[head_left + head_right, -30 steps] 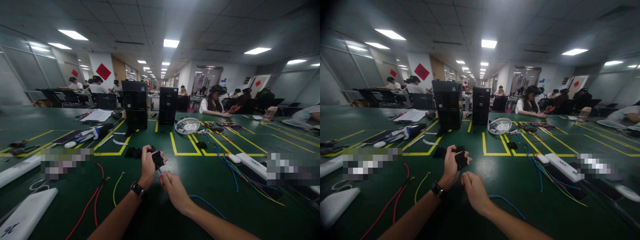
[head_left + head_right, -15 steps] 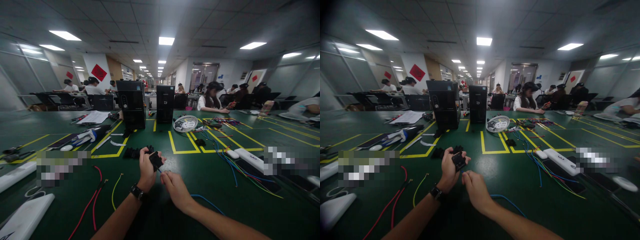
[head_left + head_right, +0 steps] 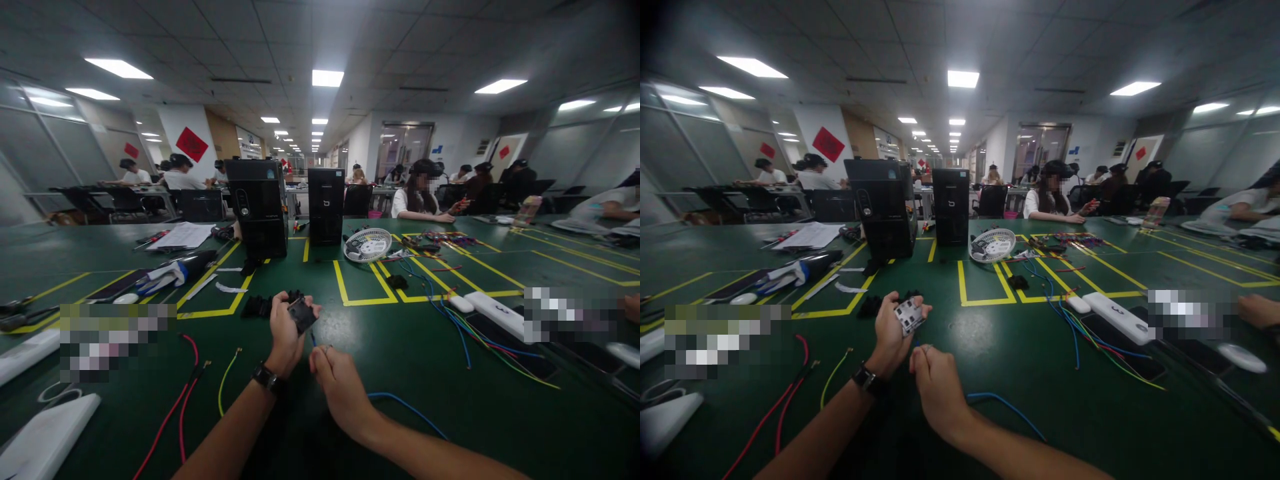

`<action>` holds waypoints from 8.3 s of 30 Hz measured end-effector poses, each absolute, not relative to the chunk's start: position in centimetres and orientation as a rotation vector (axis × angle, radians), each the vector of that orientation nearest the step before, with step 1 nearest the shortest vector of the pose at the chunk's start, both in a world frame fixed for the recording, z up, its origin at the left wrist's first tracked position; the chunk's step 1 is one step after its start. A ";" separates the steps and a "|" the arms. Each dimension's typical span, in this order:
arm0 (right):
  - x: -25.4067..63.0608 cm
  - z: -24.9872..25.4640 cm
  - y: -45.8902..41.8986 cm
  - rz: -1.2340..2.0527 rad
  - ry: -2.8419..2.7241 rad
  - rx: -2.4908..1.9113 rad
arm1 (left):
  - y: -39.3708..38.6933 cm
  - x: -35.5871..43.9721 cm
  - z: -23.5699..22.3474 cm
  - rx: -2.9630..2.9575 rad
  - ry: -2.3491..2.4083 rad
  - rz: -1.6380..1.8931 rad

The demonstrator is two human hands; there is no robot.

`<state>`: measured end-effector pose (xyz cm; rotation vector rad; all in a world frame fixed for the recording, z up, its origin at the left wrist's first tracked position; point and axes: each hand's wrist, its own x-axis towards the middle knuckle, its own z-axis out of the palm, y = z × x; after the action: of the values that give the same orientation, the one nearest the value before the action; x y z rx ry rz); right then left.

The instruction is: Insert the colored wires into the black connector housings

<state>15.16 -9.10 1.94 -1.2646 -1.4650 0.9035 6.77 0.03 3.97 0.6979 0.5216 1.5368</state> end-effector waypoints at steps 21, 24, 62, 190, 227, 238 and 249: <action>20.5 3.5 -7.2 2.083 -0.701 -0.428 | 2.9 8.1 1.9 1.773 1.133 1.199; 21.0 3.4 -6.8 2.131 -0.682 -0.292 | 4.9 8.6 2.4 1.916 1.296 1.132; 2.6 5.4 1.2 1.470 -1.393 -1.194 | 9.2 0.4 17.0 3.249 0.894 0.511; 16.7 2.8 -8.1 0.960 -1.577 -1.244 | -5.0 6.4 2.8 1.121 0.568 1.385; 17.2 3.5 -8.6 0.745 -1.757 -1.287 | -3.0 6.7 3.9 0.725 0.554 1.479; 14.6 0.8 -8.9 0.632 -1.730 -1.378 | -2.6 7.1 2.1 0.728 0.606 1.507; 16.1 3.1 -9.4 0.679 -1.764 -1.294 | -2.8 5.6 3.6 0.922 0.537 1.514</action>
<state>16.11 -9.35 3.11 -1.2943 -1.7643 0.6788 5.56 -2.82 3.62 0.9224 0.5371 1.5144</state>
